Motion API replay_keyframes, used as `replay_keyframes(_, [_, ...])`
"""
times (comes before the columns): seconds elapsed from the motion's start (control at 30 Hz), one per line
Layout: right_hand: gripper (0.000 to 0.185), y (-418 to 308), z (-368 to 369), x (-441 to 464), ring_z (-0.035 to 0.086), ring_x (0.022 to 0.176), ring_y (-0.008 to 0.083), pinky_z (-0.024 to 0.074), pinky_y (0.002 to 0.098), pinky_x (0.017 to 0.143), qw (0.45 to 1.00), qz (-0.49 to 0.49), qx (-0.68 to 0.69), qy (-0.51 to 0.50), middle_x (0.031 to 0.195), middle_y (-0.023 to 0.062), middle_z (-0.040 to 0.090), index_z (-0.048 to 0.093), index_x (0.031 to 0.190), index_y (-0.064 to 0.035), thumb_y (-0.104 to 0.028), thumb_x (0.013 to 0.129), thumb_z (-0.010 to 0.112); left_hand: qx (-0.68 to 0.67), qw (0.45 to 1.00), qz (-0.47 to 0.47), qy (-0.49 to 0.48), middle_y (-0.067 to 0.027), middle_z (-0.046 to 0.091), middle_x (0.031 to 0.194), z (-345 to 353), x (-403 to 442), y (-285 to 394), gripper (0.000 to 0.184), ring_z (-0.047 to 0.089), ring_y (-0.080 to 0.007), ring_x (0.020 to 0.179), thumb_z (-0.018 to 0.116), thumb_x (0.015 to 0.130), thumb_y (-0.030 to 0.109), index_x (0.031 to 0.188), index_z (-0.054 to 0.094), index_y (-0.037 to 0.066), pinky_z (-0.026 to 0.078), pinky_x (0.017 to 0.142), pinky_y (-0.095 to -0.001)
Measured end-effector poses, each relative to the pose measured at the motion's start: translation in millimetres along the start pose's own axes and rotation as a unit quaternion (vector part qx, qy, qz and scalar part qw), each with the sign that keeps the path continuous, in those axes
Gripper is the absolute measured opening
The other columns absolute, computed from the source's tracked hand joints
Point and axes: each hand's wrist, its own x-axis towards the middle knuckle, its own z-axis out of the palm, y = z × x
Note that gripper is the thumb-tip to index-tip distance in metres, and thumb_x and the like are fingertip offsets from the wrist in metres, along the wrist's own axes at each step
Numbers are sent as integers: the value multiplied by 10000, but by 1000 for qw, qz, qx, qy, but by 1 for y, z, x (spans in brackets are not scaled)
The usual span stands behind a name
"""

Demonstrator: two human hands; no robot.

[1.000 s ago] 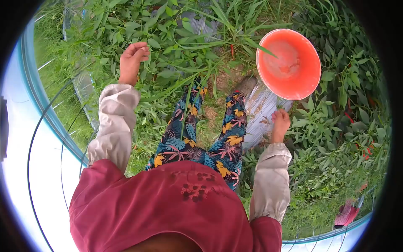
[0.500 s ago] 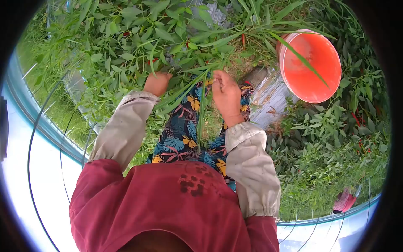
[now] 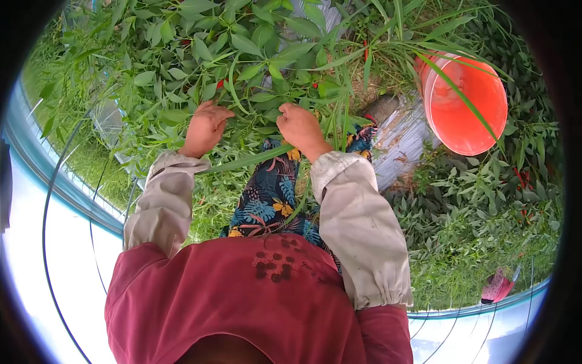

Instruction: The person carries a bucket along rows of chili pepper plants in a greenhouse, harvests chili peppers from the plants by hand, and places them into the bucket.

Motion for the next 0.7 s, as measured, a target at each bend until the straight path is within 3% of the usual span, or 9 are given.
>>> replay_keyframes(0.13, [268, -2, 12, -2, 606, 836, 345, 484, 406, 733, 996, -8, -74, -48, 925, 169, 638, 590, 999, -9, -152, 786, 512, -22, 1000, -5, -7, -92, 648, 869, 9, 0, 7, 229, 603, -263, 915, 576, 716, -14, 917, 645, 70, 381, 941, -437])
replay_keyframes(0.23, [251, -28, 11, -2, 597, 856, 349, 481, 407, 741, 998, -53, -43, 7, 933, 168, 634, 583, 989, -8, -132, 780, 519, -21, 1000, -1, 3, -86, 648, 855, 9, 5, 16, 232, 601, -263, 919, 574, 724, -2, 933, 639, 73, 370, 950, -458])
replay_keyframes(0.3, [227, -48, 11, 2, 590, 860, 354, 477, 418, 745, 990, -123, 46, 57, 932, 168, 628, 578, 965, -4, -109, 772, 522, 16, 1000, 0, -20, -88, 643, 874, 10, 9, 23, 256, 596, -255, 935, 582, 737, 30, 987, 617, 75, 359, 957, -474])
replay_keyframes(0.43, [216, -56, 23, 25, 588, 850, 359, 475, 427, 746, 990, -129, 60, -25, 920, 165, 623, 578, 953, -3, -96, 765, 527, 64, 998, -14, -10, -91, 615, 1028, 14, 3, 28, 280, 564, -255, 997, 605, 762, 128, 1033, 586, 57, 364, 933, -490])
replay_keyframes(0.5, [265, -50, 32, 35, 613, 754, 276, 484, 346, 686, 990, -137, -32, -13, 911, 155, 626, 591, 1046, -21, -108, 796, 562, 64, 998, -20, -4, -97, 609, 1024, 15, -5, 20, 258, 562, -266, 964, 606, 764, 143, 997, 587, 35, 404, 879, -457])
replay_keyframes(0.53, [265, -53, 34, 38, 613, 754, 276, 484, 346, 686, 989, -139, -34, -16, 911, 155, 626, 591, 1046, -21, -108, 796, 562, 72, 997, -20, -22, -104, 610, 994, 16, -9, 15, 250, 564, -267, 933, 607, 760, 138, 982, 588, 26, 428, 834, -425])
replay_keyframes(0.6, [228, -57, 40, 43, 586, 849, 363, 473, 434, 733, 994, -79, -57, -38, 958, 175, 618, 595, 964, -27, -135, 777, 522, 77, 996, -25, -37, -110, 611, 965, 18, -18, 5, 241, 566, -267, 901, 607, 756, 133, 967, 589, 18, 453, 789, -394])
replay_keyframes(0.7, [231, -47, 65, 57, 593, 829, 365, 475, 429, 724, 992, -117, -38, 12, 912, 185, 628, 617, 974, -48, -156, 803, 505, 75, 997, -21, -19, -115, 607, 920, 14, -26, 0, 235, 564, -262, 852, 608, 740, 93, 958, 595, 7, 476, 707, -349])
